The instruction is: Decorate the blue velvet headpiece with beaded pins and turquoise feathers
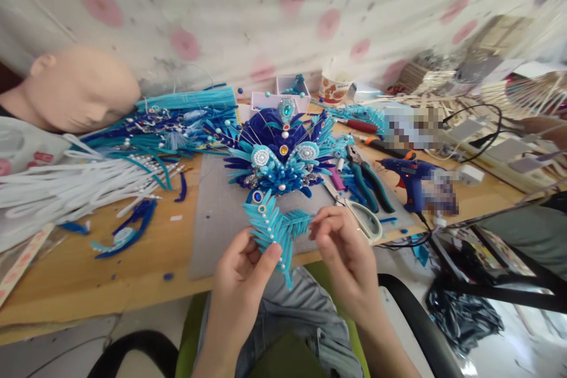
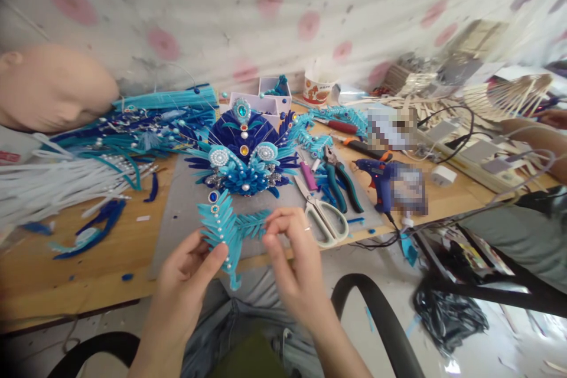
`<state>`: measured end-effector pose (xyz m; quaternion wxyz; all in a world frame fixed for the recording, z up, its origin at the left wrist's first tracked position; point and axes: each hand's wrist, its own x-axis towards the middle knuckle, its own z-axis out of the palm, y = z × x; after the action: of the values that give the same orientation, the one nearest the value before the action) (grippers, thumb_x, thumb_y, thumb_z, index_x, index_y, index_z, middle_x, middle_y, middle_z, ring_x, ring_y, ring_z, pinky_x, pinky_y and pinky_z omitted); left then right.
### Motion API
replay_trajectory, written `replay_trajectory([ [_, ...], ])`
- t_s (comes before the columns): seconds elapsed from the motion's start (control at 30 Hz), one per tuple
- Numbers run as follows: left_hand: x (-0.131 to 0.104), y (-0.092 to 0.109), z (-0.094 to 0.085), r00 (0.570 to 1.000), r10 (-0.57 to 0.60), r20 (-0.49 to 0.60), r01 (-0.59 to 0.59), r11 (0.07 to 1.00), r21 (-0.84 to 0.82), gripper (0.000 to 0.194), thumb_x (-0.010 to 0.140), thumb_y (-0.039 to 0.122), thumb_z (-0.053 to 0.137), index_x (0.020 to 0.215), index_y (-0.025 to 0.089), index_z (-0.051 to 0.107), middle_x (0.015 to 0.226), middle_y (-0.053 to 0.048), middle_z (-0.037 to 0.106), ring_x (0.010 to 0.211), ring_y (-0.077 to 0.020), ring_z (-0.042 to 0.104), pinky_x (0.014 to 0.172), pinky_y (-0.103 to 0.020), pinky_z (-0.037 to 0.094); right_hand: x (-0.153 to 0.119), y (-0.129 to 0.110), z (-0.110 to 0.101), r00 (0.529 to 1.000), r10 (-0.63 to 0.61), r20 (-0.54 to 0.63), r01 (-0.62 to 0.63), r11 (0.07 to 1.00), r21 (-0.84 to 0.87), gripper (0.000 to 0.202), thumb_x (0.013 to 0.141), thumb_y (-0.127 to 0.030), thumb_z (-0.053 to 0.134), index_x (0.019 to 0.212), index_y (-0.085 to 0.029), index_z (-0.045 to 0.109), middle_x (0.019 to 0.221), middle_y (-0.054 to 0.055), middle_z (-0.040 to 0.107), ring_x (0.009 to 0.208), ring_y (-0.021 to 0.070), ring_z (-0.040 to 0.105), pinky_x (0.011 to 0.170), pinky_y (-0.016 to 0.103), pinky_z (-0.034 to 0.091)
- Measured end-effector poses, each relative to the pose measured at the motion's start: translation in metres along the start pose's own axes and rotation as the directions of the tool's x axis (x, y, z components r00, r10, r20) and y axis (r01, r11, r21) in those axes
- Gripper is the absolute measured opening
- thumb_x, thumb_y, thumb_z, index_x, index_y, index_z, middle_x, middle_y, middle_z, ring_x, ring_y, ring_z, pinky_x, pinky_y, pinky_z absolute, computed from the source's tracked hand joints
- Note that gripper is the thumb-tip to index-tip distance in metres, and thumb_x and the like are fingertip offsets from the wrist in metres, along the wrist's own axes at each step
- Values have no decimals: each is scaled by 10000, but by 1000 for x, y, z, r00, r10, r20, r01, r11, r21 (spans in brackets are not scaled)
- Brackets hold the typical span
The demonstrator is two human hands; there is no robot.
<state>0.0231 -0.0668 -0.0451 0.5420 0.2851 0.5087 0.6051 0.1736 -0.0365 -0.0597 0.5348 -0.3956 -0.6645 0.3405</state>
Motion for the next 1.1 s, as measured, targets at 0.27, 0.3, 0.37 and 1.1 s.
replay_trajectory([
  [0.27,3,1,-3,994,-8,-110,-7,991,-132,289,700,370,869,905,198,762,795,-9,763,747,-127,697,694,-183,539,5,6,-11,927,-17,-375,-13,997,-79,272,989,-240,566,731,-204,644,795,15,592,745,159,556,664,285,424],
  [0.3,4,1,-3,993,-6,-119,-10,990,-138,294,692,369,874,899,194,761,791,-10,763,750,-129,700,693,-181,538,5,6,-10,942,-19,-334,-6,997,-74,116,953,-219,624,859,-223,693,908,27,635,813,171,592,699,287,462],
  [0.37,5,0,-3,991,-5,-135,-15,989,-149,312,676,375,884,897,192,760,784,-11,763,758,-137,706,700,-187,541,3,5,-6,984,-14,-179,9,999,-32,292,910,-200,691,1185,-292,666,1125,39,666,939,185,632,793,302,515],
  [1.1,3,22,-3,967,107,-232,-179,931,-318,309,671,374,885,873,195,732,814,-20,734,768,-167,684,732,-265,557,4,-5,-9,942,322,93,-326,944,39,494,1020,-506,443,618,-222,483,346,-73,425,325,97,390,421,221,327],
])
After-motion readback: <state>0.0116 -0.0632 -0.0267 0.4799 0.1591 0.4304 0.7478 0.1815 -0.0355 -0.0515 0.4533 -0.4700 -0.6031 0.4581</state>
